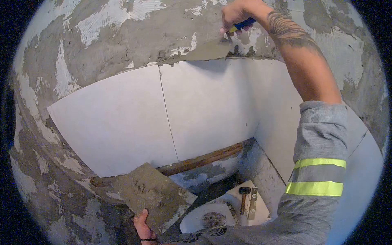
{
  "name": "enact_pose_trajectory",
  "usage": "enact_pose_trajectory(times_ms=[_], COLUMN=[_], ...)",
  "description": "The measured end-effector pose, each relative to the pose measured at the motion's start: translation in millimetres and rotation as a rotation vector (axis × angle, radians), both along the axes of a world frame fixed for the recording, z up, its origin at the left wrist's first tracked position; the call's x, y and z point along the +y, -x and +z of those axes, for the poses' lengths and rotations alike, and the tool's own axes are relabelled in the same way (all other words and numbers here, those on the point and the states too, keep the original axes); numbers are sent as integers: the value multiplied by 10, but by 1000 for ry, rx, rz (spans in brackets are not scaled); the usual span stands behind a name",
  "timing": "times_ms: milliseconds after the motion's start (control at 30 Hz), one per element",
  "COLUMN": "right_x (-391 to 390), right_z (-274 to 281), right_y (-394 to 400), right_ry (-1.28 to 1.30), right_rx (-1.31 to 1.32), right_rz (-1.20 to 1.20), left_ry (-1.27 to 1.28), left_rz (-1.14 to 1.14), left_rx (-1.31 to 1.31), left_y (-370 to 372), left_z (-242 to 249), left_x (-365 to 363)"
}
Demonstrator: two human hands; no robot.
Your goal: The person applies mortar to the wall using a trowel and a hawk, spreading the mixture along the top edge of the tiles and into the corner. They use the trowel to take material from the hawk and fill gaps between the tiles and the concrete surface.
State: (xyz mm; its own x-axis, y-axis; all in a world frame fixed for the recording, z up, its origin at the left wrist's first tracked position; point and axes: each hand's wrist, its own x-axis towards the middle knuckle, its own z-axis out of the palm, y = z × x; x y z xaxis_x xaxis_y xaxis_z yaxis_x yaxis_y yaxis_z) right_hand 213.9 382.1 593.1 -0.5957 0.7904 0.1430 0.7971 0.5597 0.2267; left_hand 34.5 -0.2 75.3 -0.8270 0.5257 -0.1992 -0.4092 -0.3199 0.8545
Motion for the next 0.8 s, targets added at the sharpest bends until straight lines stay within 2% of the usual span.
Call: enact_pose_trajectory(times_ms=[33, 233, 300, 333, 400, 433, 500, 567, 633, 667, 700, 767, 800], right_x=[9, 30, -43, -22, 104, 162, 223, 15, -133, -151, -259, -340, -405], right_z=[17, 65, 135, 120, 57, 13, -179, -848, -1748, -2197, -2566, -3136, -3322], right_y=[-44, -224, -134, -220, -581, -767, -1101, -1335, -1409, -1389, -1333, -1215, -1174], right_ry=[2, 75, 178, 180, -48, -49, -25, 128, 336, 524, 473, 660, 700], right_rx=[5, 92, 54, 53, 45, 47, 72, 320, 481, 513, 470, 499, 476], right_rz=[2, -168, -428, -427, -218, -218, -69, 42, 218, 303, 430, 568, 536], left_ry=[-86, -6, 10, 20, 20, 20, -5, -42, -215, -212, -203, -203, -223], left_rz=[-44, 60, 56, 51, 53, 55, 4, -64, -185, -204, -261, -328, -340], left_rx=[32, -27, -39, -52, -33, -18, -16, -19, -3, -6, -10, -1, 23], left_y=[-18, -184, -225, -245, -251, -248, -263, -253, -142, -139, -131, -196, -238], left_z=[31, 90, 115, 117, 34, 9, 123, 111, -13, 0, 82, 221, 287], left_x=[8, 11, -3, -5, -12, -27, -43, 7, 78, 75, 111, 198, 247])
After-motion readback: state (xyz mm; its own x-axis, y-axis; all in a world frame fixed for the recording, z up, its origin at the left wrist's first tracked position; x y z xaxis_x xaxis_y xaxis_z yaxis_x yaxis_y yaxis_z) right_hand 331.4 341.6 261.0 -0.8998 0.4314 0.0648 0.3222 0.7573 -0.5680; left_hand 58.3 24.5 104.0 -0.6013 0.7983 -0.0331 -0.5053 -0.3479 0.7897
